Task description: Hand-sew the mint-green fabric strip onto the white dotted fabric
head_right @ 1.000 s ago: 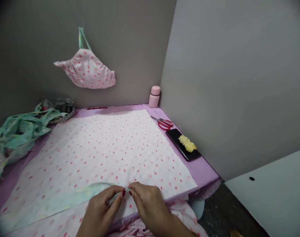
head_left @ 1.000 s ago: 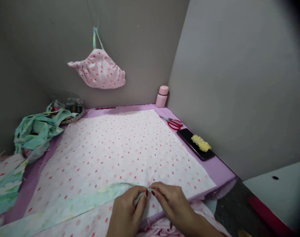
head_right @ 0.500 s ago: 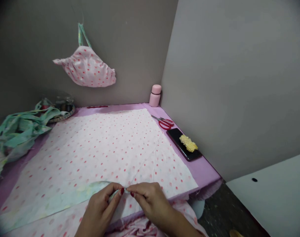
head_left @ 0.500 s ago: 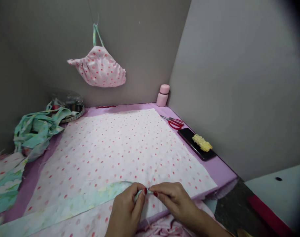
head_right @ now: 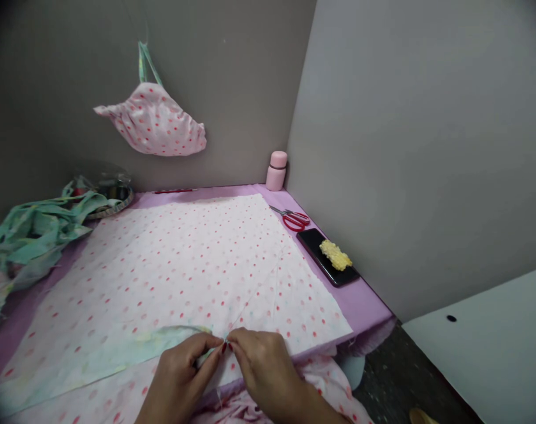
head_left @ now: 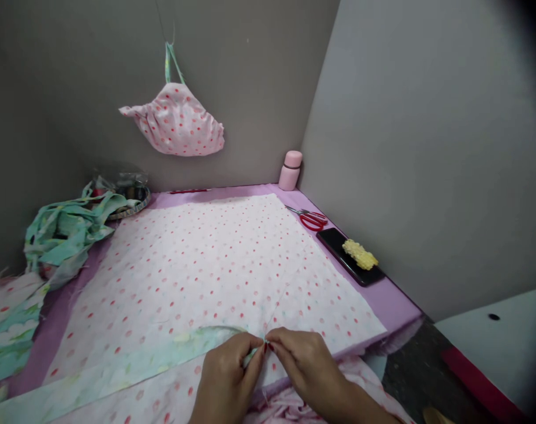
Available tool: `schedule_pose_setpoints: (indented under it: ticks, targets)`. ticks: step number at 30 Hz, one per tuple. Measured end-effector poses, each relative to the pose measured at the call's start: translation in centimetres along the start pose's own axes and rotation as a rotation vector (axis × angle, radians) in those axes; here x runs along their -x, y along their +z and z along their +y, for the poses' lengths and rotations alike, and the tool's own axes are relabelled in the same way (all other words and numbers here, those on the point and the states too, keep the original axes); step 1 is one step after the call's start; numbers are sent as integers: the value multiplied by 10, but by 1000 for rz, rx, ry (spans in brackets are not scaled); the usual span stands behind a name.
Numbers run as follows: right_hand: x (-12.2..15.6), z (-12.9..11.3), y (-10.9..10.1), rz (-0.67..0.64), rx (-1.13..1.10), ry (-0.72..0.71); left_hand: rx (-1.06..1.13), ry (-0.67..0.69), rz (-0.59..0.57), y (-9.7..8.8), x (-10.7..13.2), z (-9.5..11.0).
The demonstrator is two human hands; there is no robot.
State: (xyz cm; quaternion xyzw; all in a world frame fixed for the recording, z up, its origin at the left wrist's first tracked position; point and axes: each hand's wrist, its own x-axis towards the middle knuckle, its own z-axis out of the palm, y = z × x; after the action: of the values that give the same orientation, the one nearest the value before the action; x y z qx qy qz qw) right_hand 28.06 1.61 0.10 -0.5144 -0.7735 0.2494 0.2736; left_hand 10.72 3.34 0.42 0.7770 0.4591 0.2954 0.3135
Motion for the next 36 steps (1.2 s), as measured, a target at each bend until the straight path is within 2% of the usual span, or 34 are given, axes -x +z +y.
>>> schedule_pose_setpoints:
  ticks: [8,12,23,36]
  targets:
    - [2,3,6,114,-51,-40,69,46,61,1,0,-1]
    - [2,2,5,127,-96,-41,89,10,53,0,-1,-3]
    - [0,-2,-3,77,-273,19,108,-142,19,-3,-3,3]
    - [-3,1,-6,16,-116,-11,127,-125,-1,-4,-2,0]
